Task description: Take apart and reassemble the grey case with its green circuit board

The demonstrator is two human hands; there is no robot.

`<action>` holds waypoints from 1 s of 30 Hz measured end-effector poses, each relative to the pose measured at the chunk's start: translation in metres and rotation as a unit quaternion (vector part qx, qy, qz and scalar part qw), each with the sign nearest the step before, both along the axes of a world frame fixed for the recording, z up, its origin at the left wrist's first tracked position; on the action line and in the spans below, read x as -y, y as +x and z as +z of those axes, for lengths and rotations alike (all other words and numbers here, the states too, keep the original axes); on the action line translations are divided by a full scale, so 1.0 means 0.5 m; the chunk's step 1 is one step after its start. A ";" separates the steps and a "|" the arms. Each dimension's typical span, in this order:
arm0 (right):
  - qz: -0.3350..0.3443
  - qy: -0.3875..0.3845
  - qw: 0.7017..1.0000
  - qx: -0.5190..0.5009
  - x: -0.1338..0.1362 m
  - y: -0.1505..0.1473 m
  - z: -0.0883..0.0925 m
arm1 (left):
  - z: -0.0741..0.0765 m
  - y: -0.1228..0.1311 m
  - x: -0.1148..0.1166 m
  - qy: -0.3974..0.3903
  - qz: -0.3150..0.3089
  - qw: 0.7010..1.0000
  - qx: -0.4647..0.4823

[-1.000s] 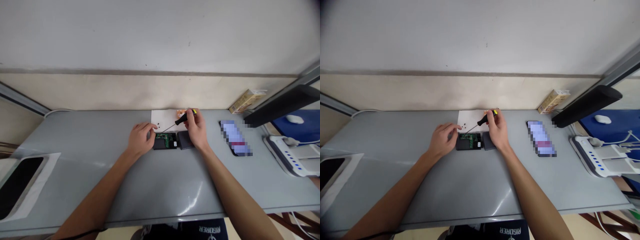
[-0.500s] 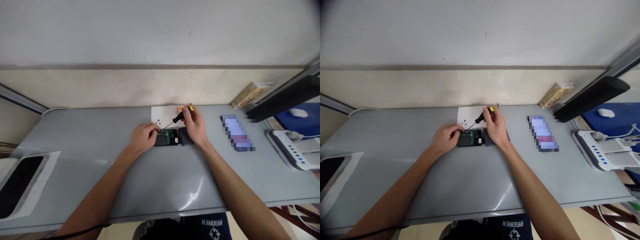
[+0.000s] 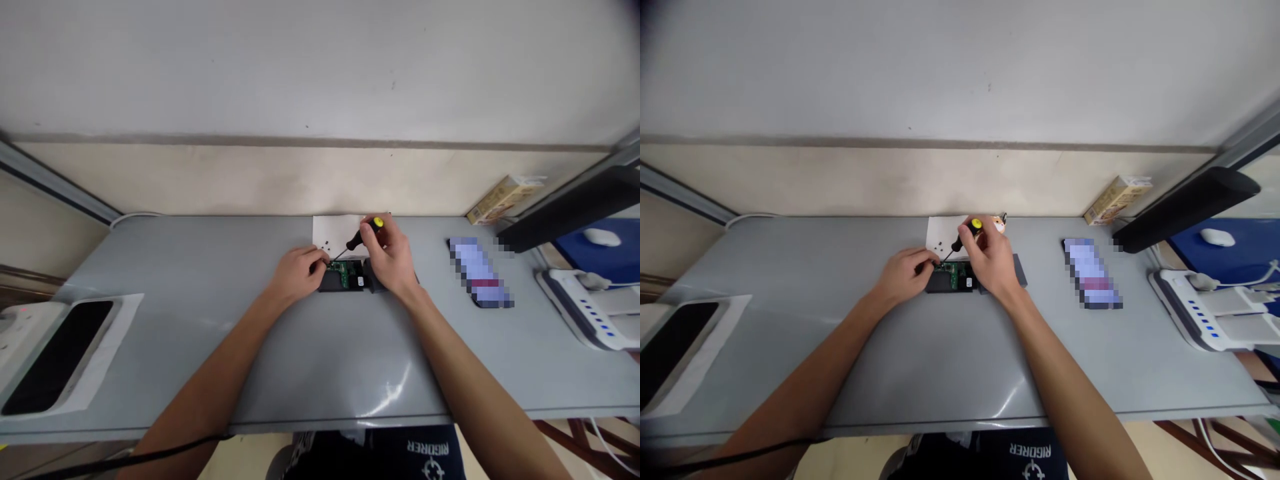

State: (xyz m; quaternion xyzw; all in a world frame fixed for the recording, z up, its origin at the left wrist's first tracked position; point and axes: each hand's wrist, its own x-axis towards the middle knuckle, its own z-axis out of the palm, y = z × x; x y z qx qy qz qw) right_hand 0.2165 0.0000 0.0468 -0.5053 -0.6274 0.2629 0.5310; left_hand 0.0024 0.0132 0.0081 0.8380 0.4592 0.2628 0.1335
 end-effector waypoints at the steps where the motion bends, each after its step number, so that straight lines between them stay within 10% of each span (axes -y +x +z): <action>1: 0.008 0.003 1.000 0.011 0.000 -0.007 0.006 | 0.000 0.000 0.000 -0.001 -0.002 1.000 0.002; 12: 0.080 0.023 0.994 0.070 -0.035 -0.066 0.042 | -0.003 -0.006 -0.006 0.007 -0.004 1.000 -0.003; 20: 0.147 0.033 0.965 -0.215 -0.045 -0.089 0.010 | -0.009 -0.013 -0.007 -0.016 -0.012 1.000 -0.003; 30: 0.153 -0.028 0.937 -0.312 -0.032 -0.102 0.013 | -0.012 -0.002 -0.011 -0.018 0.007 1.000 0.002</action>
